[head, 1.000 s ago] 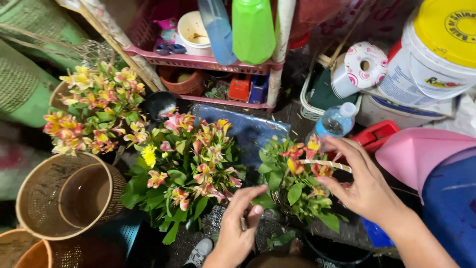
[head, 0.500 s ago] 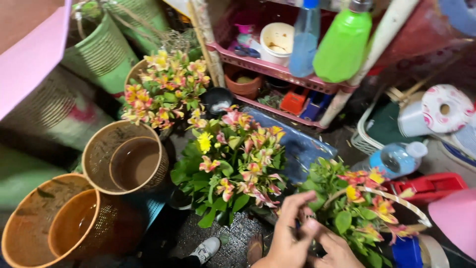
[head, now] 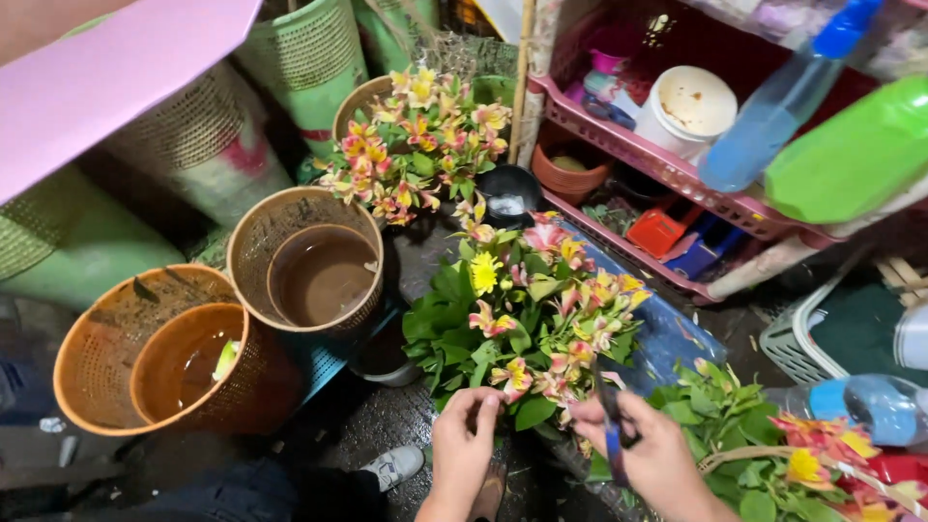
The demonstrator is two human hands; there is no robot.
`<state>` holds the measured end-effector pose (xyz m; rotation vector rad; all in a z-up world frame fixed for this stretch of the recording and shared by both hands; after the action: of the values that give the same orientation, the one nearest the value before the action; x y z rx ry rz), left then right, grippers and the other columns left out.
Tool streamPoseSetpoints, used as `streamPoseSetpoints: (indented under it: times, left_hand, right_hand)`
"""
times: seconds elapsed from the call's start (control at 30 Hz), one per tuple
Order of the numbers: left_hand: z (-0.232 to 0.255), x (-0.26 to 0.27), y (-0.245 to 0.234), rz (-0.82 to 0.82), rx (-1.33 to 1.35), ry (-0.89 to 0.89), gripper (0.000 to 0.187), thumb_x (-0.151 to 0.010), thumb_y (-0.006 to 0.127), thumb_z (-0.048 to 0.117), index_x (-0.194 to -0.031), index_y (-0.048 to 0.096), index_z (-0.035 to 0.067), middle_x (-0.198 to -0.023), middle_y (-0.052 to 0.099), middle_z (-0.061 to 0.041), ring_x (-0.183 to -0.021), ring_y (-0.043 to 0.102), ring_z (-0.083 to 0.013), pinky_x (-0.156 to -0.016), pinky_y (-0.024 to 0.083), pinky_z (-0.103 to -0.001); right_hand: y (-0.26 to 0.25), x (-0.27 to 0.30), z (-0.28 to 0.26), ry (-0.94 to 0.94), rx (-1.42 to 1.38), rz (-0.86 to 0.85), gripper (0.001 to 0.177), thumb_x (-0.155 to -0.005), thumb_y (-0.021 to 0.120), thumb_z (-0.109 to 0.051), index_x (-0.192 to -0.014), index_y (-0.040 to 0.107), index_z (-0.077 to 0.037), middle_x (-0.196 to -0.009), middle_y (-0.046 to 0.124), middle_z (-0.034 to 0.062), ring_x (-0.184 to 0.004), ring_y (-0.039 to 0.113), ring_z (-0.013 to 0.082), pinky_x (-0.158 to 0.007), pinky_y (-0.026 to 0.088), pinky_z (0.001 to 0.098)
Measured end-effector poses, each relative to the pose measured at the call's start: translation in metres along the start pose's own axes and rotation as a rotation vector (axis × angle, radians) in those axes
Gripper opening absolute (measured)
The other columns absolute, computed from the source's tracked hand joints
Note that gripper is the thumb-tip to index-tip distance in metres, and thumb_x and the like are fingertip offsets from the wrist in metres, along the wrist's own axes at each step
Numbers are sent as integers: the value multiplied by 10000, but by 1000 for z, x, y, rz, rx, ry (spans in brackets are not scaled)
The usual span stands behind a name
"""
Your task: The person trims the stems of colorful flowers using shears and arranges them into a small woven basket. They repeatedly cut stems and place the flowers into the basket, adjusting the arrangement as they work.
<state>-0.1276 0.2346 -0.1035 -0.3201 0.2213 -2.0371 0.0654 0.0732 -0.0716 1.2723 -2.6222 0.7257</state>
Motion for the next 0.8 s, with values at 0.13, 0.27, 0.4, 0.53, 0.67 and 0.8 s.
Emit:
streamPoseSetpoints:
  times: [0.13, 0.27, 0.4, 0.53, 0.67, 0.8]
  left_hand:
    - [-27, -19, 2, 30, -40, 15, 249, -955, 581, 188, -1103, 774, 137, -1004, 789, -35, -863, 763, -120, -858, 604, -290]
    - [-35, -38, 16, -19, -226, 83, 321, -992, 522, 166, -1276, 654, 96, -1144, 730, -135, -855, 746, -251, -791, 588, -390]
    - [-20, -48, 29, -75, -414, 135, 369, -934, 614, 148, -1303, 619, 139, -962, 681, -112, -823, 694, -361, -677, 558, -527]
    - [-23, -57, 38, -42, -439, 207, 206, -943, 654, 225, -1115, 660, 111, -979, 602, -87, -769, 670, -346, -592, 540, -500]
    - [-31, -64, 43, -36, -291, 188, 141, -928, 716, 204, -1022, 731, 99, -879, 545, -26, -682, 607, -243, -615, 545, -430]
    - [-54, -67, 42, 7, -212, 207, 140, -869, 787, 195, -885, 780, 56, -861, 595, -7, -730, 605, -190, -570, 537, -377]
  right_hand:
    - [40, -34, -41, 22, 265, -140, 426, -768, 862, -272, -1186, 784, -245, -1199, 867, -54, -1097, 840, 144, -1030, 641, 328]
    - [78, -68, -40, -139, 641, -237, 244, -899, 752, -359, -1018, 600, -209, -881, 771, -34, -779, 744, 181, -636, 495, 337]
    - [103, -90, -35, -341, 702, -224, 252, -878, 749, -238, -1060, 587, -178, -847, 695, 18, -727, 655, 234, -654, 500, 377]
    - [105, -97, -33, -288, 600, -175, 202, -902, 751, -247, -1056, 631, -193, -804, 693, -26, -686, 631, 158, -618, 492, 327]
    - [97, -100, -37, -237, 462, -144, 185, -907, 731, -245, -1040, 630, -165, -817, 720, -5, -698, 661, 158, -614, 498, 315]
    - [96, -88, -32, -69, 136, -191, 250, -881, 755, -91, -1121, 683, -102, -1009, 786, 48, -911, 758, 150, -849, 667, 280]
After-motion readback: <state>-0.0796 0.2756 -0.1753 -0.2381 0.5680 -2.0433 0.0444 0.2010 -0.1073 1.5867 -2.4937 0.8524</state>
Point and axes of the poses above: each hand's wrist, its own x-axis away from the middle knuckle, its own y-axis out of the palm, z = x × y, the point moved 10 cm from there along -x, towards the middle knuckle
